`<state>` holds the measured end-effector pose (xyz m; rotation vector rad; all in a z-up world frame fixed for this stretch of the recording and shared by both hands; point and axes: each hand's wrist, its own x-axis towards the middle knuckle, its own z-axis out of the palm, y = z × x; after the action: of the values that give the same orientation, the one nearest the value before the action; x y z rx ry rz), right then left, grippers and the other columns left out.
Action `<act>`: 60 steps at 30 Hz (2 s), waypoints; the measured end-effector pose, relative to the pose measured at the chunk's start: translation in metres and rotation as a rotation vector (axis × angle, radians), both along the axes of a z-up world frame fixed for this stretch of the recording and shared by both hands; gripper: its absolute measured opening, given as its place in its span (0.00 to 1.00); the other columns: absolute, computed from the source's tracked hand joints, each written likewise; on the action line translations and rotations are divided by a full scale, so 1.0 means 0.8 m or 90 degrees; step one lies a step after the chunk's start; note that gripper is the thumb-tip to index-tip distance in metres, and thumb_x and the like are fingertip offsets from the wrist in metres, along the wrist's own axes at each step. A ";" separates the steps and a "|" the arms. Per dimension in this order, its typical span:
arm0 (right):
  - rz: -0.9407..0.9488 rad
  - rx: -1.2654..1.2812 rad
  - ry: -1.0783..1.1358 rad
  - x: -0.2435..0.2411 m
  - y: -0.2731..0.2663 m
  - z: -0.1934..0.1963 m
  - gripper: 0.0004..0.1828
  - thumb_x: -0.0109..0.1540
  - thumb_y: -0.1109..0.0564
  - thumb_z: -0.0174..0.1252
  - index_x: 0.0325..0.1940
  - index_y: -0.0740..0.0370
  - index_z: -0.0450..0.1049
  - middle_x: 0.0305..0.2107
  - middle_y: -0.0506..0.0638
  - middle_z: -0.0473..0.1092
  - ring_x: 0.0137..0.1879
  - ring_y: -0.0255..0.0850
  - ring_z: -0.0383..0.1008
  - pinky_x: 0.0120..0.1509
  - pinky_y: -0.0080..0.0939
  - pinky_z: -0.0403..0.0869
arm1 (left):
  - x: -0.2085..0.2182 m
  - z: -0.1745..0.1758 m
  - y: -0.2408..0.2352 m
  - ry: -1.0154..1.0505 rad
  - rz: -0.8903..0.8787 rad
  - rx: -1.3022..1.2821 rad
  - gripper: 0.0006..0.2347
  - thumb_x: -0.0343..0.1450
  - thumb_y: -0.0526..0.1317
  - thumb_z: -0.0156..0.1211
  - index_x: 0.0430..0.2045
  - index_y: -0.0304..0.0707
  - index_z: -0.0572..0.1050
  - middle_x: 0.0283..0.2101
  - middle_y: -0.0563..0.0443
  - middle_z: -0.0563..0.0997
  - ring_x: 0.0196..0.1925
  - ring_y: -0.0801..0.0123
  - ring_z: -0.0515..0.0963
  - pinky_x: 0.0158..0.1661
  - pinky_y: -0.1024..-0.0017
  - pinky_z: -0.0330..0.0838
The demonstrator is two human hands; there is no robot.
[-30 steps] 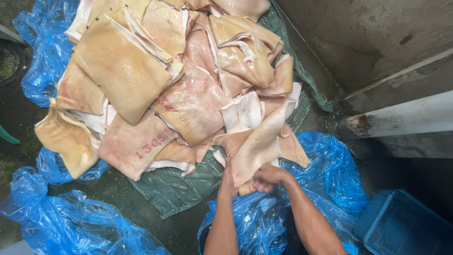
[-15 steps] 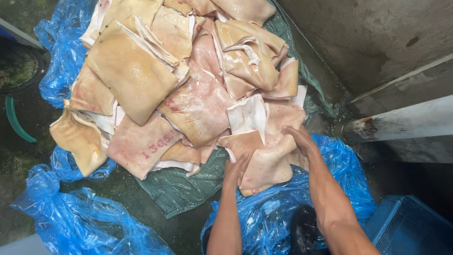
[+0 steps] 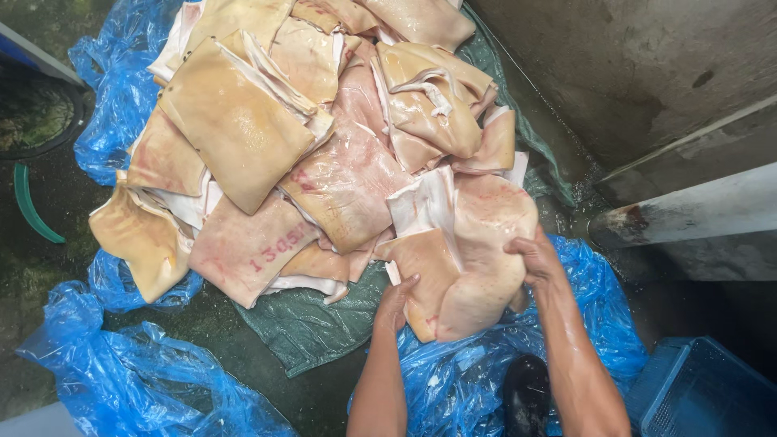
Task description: The person washes multiple animal skins by hand in a green bucket of water, then places them into a blue basket. The skins are handled one at a time, rinsed, and transferred to the basket.
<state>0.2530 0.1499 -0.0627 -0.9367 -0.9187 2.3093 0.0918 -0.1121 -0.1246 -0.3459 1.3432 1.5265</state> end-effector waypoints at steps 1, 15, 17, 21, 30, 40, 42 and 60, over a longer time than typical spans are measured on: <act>-0.008 0.024 0.018 0.003 0.006 0.021 0.51 0.44 0.73 0.51 0.74 0.62 0.58 0.56 0.57 0.70 0.60 0.51 0.74 0.63 0.49 0.75 | 0.002 -0.003 -0.004 -0.003 -0.003 0.008 0.26 0.64 0.41 0.70 0.55 0.27 0.72 0.51 0.40 0.81 0.51 0.54 0.82 0.53 0.58 0.76; 0.034 0.069 0.263 0.007 -0.035 0.138 0.48 0.45 0.71 0.60 0.72 0.67 0.60 0.58 0.56 0.71 0.65 0.49 0.72 0.75 0.50 0.68 | -0.014 -0.022 -0.016 -0.106 0.010 0.126 0.38 0.67 0.65 0.54 0.66 0.35 0.64 0.63 0.41 0.75 0.63 0.53 0.75 0.61 0.57 0.69; 0.082 -0.010 0.187 -0.020 -0.044 0.086 0.45 0.46 0.71 0.60 0.70 0.69 0.62 0.54 0.57 0.71 0.61 0.51 0.72 0.71 0.54 0.68 | -0.019 -0.018 -0.022 -0.169 0.025 0.275 0.47 0.64 0.76 0.44 0.67 0.32 0.62 0.64 0.36 0.73 0.63 0.46 0.73 0.59 0.53 0.69; 0.212 0.199 -0.109 -0.052 -0.069 -0.027 0.40 0.49 0.64 0.61 0.66 0.63 0.63 0.53 0.51 0.73 0.59 0.42 0.74 0.65 0.41 0.70 | -0.012 -0.012 -0.026 -0.105 0.012 0.189 0.49 0.61 0.77 0.43 0.67 0.34 0.61 0.65 0.41 0.73 0.65 0.54 0.73 0.60 0.56 0.69; -0.112 0.159 -0.392 -0.071 0.084 -0.147 0.46 0.61 0.46 0.71 0.74 0.67 0.55 0.51 0.60 0.73 0.43 0.38 0.72 0.40 0.38 0.73 | 0.016 0.022 0.011 0.257 -0.053 0.044 0.36 0.60 0.39 0.74 0.63 0.30 0.65 0.58 0.45 0.77 0.58 0.61 0.77 0.57 0.67 0.73; -0.081 0.199 -0.549 -0.170 0.139 -0.126 0.58 0.53 0.32 0.76 0.75 0.53 0.53 0.64 0.73 0.50 0.67 0.64 0.55 0.68 0.64 0.61 | 0.022 0.055 0.035 0.270 0.008 0.001 0.34 0.58 0.34 0.73 0.61 0.32 0.66 0.56 0.45 0.78 0.56 0.62 0.79 0.56 0.68 0.73; -0.078 0.260 -0.634 -0.184 0.147 -0.149 0.47 0.55 0.34 0.78 0.69 0.58 0.69 0.61 0.73 0.61 0.68 0.64 0.56 0.69 0.65 0.61 | 0.022 0.058 0.034 0.261 0.019 0.004 0.35 0.58 0.34 0.73 0.61 0.33 0.66 0.56 0.45 0.78 0.56 0.62 0.79 0.56 0.68 0.73; -0.289 0.063 0.175 -0.098 0.100 0.054 0.36 0.52 0.71 0.51 0.67 0.71 0.65 0.53 0.59 0.73 0.58 0.53 0.78 0.65 0.53 0.79 | 0.022 0.052 0.032 0.226 0.001 -0.004 0.33 0.60 0.35 0.72 0.61 0.33 0.66 0.56 0.46 0.79 0.56 0.63 0.79 0.56 0.68 0.73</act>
<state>0.1746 0.2296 -0.0197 -0.6797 -0.6233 1.9232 0.1092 -0.0866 -0.0826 -0.0791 1.6207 1.6385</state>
